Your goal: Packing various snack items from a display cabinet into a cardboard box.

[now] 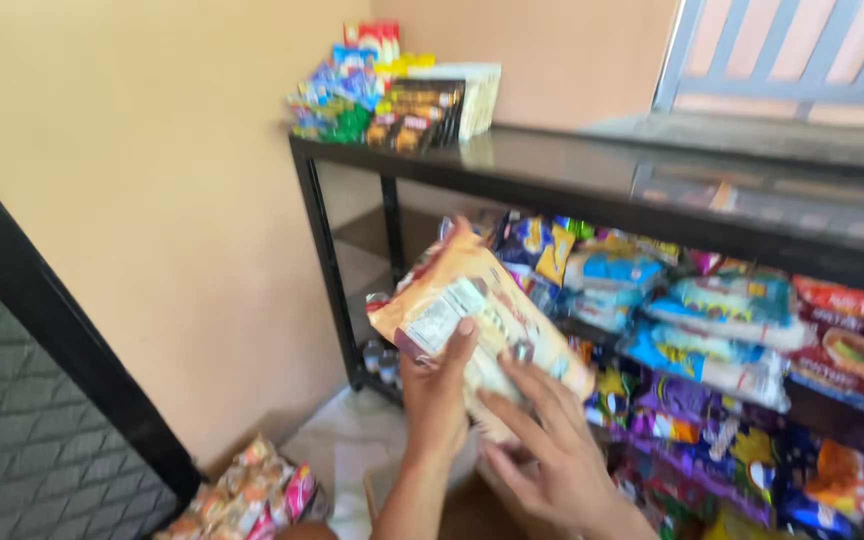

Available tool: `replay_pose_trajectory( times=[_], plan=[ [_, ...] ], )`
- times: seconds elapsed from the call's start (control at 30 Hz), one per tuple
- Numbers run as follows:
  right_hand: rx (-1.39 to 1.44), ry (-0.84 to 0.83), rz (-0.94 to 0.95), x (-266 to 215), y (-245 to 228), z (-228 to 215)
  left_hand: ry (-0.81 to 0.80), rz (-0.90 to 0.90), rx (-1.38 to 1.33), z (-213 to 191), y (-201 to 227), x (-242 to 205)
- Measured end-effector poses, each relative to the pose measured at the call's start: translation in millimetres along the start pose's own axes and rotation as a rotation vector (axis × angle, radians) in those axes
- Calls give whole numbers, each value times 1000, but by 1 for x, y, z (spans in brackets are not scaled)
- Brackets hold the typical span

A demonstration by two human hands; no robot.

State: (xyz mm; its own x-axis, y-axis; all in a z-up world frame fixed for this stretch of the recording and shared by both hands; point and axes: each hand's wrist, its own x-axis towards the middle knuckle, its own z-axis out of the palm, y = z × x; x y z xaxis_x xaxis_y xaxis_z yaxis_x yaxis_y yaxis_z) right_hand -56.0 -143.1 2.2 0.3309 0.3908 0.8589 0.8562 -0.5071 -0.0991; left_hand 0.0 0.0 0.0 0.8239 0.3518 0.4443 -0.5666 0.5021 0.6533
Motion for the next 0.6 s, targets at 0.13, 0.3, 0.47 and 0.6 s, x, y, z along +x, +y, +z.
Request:
replay_pose_trajectory(
  times=[0.13, 0.3, 0.47, 0.6],
  plan=[
    [17, 264, 192, -32, 27, 15, -45, -86, -186, 7, 34, 13],
    [1362, 549, 966, -109, 81, 70, -142, -213, -335, 6, 33, 9],
    [1437, 534, 1003, -89, 59, 63, -191, -173, -219, 8, 25, 14],
    [1472, 503, 932, -65, 49, 44, -148, -160, -186, 17, 40, 21]
  ],
)
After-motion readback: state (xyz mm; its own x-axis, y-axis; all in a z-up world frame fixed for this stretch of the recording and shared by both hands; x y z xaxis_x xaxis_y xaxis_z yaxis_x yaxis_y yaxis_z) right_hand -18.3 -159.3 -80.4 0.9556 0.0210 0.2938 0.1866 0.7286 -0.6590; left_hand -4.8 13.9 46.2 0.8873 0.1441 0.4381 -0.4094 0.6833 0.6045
